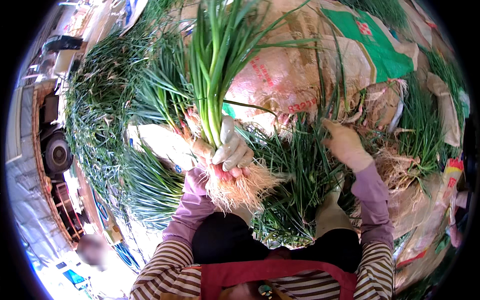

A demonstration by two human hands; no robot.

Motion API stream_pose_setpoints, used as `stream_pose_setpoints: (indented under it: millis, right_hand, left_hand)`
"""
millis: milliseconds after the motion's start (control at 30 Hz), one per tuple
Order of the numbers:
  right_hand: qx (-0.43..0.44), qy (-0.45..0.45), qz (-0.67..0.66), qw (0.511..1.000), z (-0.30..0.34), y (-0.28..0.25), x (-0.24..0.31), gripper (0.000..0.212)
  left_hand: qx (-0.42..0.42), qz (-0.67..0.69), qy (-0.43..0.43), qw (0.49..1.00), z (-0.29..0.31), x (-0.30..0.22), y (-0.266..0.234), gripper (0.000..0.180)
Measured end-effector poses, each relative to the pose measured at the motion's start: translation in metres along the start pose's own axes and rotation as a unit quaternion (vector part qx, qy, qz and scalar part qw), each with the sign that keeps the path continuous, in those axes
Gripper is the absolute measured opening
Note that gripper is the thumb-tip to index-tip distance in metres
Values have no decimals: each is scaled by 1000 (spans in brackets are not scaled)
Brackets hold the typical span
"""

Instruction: The person cleans and sorts bunches of green onions by hand, peeling away outer layers and removing loose stalks while sitting in an agricultural processing area.

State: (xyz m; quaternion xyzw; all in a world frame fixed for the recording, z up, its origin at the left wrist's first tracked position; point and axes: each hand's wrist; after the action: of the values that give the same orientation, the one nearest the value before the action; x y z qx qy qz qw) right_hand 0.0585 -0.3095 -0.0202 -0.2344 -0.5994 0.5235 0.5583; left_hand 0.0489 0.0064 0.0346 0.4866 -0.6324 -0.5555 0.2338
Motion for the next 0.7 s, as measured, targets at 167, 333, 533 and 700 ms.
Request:
stream_pose_setpoints:
  millis: [167,333,533,700]
  right_hand:
    - [-55,-69,-345,935,-68,3,138,86]
    - [68,-318,-84,942,-82,131,159,16]
    - [505,-265,193,798,26,167,117,42]
    - [421,-189,137,877,4,122,111,59]
  left_hand:
    - [-88,-92,9,992,24,-25,12,26]
    - [-176,-129,53,974,62,-49,10,26]
    - [-291,-187,156,925,133,-104,31,26]
    - [-370,-256,280,848,214,-170,58,26]
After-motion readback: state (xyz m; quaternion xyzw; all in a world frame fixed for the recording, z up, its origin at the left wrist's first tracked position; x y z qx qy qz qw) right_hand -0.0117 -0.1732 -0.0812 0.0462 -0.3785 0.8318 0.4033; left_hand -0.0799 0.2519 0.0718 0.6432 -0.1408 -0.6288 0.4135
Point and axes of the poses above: each hand's wrist, its own z-axis away from the middle knuckle, its own y-axis out of the palm, x = y × z, and after that the axes turned 2 degrees about -x, right-handed
